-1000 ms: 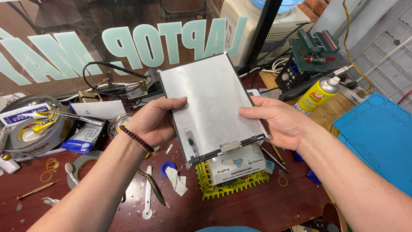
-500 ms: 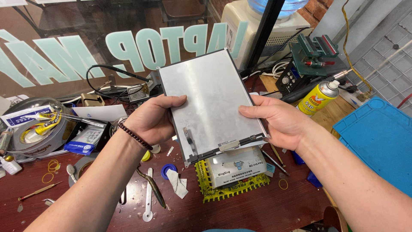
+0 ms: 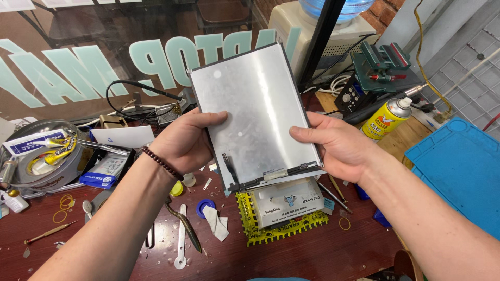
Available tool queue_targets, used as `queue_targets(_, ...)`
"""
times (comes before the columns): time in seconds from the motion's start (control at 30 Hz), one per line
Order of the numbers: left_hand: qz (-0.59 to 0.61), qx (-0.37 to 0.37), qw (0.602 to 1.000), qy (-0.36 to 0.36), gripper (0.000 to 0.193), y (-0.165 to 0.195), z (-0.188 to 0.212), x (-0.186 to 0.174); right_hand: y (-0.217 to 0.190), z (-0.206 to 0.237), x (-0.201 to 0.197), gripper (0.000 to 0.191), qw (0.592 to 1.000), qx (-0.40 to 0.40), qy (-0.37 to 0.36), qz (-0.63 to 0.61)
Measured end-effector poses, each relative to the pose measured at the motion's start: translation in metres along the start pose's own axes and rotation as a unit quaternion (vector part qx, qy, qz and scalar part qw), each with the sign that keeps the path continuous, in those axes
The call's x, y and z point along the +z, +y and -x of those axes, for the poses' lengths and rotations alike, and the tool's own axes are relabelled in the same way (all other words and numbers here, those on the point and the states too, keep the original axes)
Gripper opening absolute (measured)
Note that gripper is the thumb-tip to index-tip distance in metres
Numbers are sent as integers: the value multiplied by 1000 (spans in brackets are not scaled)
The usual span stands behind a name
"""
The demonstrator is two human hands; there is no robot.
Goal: The person pries the front glass off a tablet using an orange opening tool, lifts the digitizer away, and separates the LCD panel from the frame. They set the glass and screen aside and continue working on the exposed internals, including the battery, on the workbench.
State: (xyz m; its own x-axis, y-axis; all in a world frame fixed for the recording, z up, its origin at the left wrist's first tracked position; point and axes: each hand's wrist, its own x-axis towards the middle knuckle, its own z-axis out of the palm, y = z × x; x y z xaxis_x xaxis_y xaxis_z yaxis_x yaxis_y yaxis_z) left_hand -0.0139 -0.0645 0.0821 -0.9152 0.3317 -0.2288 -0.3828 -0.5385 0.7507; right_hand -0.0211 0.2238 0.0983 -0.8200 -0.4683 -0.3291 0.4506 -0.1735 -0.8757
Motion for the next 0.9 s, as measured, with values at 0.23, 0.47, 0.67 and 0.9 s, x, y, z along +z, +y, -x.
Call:
queue_targets(0.23, -230, 285, 910, 193, 49, -15, 2, 36, -12, -1, 39, 23, 902, -280, 136, 299)
queue_targets(0.47, 41, 194, 979, 50, 44, -17, 19, 61, 12, -10, 100, 33, 590, -522, 184, 587)
queue_targets(0.67, 74, 206, 968, 121, 21, -33, 31, 5, 41, -19, 127, 36, 582, -490, 100, 642)
queue_targets(0.9, 131, 93, 972, 172, 25, -26, 79, -76, 48, -21, 132, 35, 654, -497, 10, 570)
